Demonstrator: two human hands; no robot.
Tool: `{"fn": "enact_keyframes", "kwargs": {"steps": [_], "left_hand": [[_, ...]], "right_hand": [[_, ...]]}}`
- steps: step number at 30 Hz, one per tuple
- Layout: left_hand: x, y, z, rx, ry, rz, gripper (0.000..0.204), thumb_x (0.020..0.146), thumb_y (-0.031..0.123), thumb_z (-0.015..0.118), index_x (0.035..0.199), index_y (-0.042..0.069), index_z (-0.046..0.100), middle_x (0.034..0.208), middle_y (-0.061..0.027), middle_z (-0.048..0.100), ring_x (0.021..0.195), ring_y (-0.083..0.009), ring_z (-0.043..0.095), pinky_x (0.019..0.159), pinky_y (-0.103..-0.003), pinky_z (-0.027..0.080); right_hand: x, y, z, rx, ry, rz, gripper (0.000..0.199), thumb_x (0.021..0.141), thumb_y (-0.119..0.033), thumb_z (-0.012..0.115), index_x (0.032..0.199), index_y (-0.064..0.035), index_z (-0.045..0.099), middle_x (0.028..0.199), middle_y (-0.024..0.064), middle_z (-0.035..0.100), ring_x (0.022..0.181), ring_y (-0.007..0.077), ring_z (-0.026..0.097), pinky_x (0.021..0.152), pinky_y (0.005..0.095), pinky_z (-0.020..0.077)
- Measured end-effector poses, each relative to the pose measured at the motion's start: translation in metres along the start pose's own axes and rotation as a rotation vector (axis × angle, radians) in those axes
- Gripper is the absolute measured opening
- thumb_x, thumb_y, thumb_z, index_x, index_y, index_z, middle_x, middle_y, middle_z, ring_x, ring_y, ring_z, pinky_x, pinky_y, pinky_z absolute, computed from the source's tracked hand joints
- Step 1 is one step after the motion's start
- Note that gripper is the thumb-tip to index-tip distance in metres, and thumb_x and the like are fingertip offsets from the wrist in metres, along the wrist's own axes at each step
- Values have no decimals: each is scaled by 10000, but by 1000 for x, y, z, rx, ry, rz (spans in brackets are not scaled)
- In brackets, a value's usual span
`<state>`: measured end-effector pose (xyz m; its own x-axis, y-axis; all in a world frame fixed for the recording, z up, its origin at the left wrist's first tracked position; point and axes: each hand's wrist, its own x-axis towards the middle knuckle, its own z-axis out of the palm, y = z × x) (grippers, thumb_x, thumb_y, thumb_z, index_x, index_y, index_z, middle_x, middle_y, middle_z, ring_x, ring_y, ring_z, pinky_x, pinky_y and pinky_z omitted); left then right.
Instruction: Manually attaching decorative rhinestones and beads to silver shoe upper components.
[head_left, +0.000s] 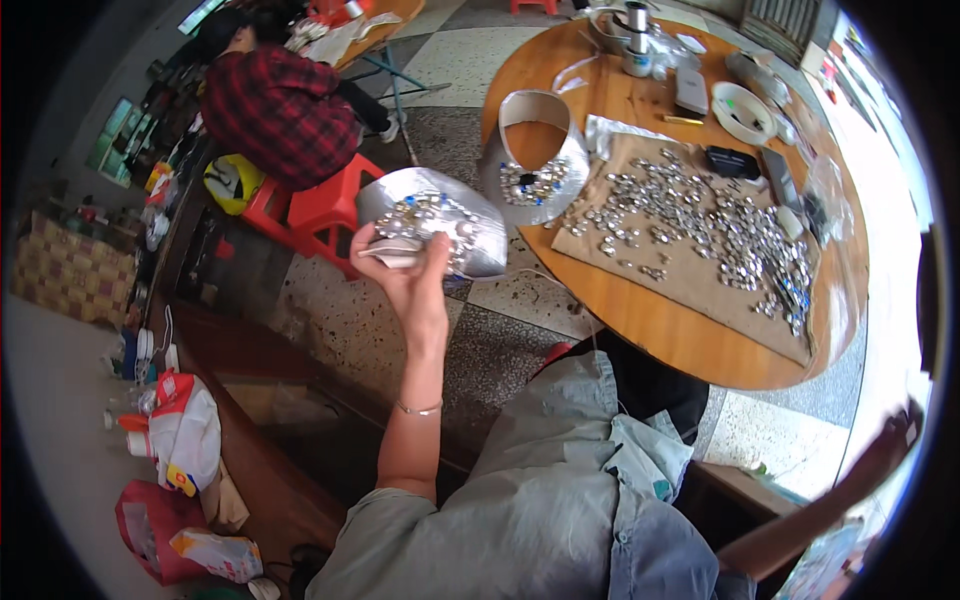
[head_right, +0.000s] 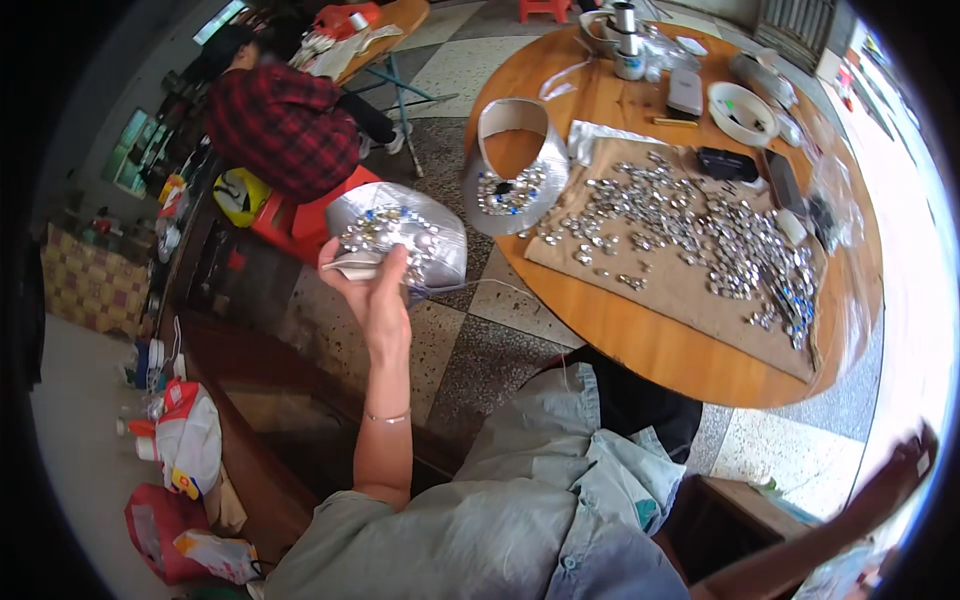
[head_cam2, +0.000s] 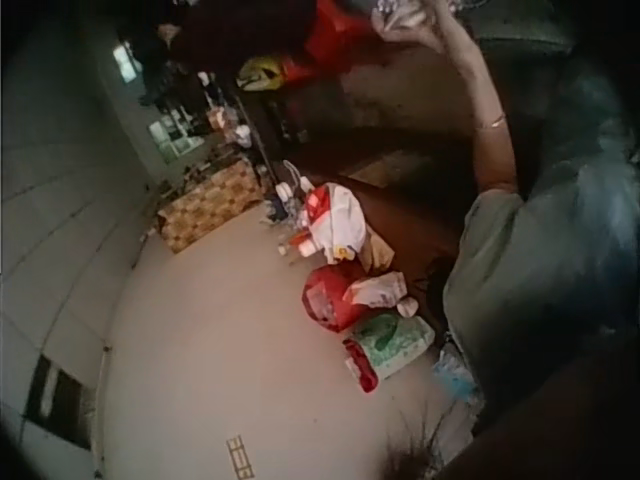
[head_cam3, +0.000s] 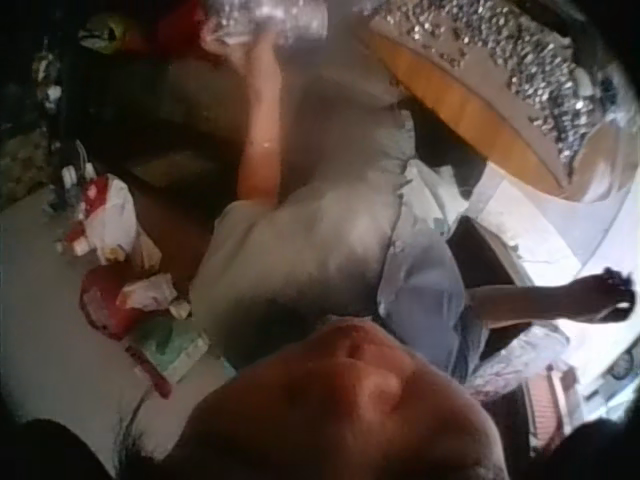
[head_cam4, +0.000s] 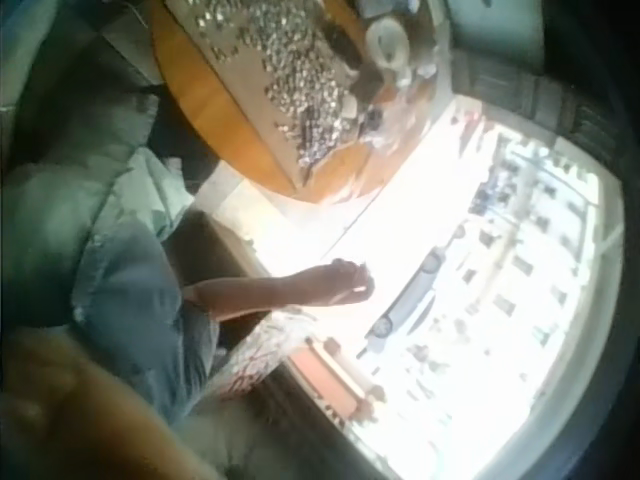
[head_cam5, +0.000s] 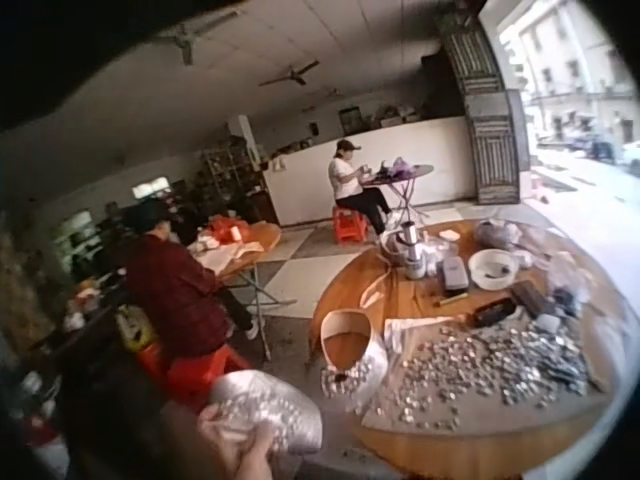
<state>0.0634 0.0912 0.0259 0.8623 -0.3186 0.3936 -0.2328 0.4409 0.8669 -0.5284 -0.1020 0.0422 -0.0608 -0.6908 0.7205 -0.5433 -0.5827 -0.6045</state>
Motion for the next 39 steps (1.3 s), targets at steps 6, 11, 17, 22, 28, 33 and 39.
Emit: {"fn": "enact_keyframes", "kwargs": {"steps": [6,11,17,22,28,33,39], "left_hand": [[-57,9,45,-51,-233,-90,682,725,-78,654,1188,136,202,1117,-137,381,954,-182,491,759,-302,497],[-82,21,71,-118,-366,-136,692,728,-82,647,1199,124,185,1114,-139,381,955,-177,491,763,-296,489],[-94,11,73,-50,-395,63,696,719,-91,645,1203,108,186,1113,-139,388,960,-187,490,790,-308,471],[-95,12,76,-3,-388,143,684,714,-99,643,1194,92,195,1102,-140,385,954,-193,489,789,-316,462],[-96,11,76,75,-410,195,673,719,-98,642,1190,74,193,1084,-146,378,940,-194,490,771,-313,458],[-103,2,74,167,-355,318,641,711,-97,656,1152,73,223,1072,-154,392,866,-198,529,714,-310,478],[-101,-7,73,278,-528,735,620,694,-91,677,1099,96,247,1053,-147,401,902,-207,516,747,-323,481]], "right_hand": [[-66,-262,217,680,-652,483,98,861,-29,521,913,-11,602,723,7,555,522,38,462,436,162,331],[-89,-275,255,660,-674,151,111,813,2,582,920,16,607,706,63,630,581,73,572,528,196,439],[-93,-273,258,604,-621,157,115,806,-11,591,916,16,611,662,69,625,563,67,574,520,201,438],[-94,-273,257,617,-617,190,105,802,-16,593,899,14,619,628,51,606,538,41,536,493,194,416],[-91,-274,257,624,-658,287,102,808,-30,584,892,15,621,585,38,579,517,18,492,471,186,391],[-92,-276,257,627,-648,329,97,814,-40,577,881,15,620,576,30,574,508,18,489,462,186,383],[-97,-271,261,671,-728,454,140,858,-62,546,972,17,527,629,19,557,527,34,476,459,196,384]]}}
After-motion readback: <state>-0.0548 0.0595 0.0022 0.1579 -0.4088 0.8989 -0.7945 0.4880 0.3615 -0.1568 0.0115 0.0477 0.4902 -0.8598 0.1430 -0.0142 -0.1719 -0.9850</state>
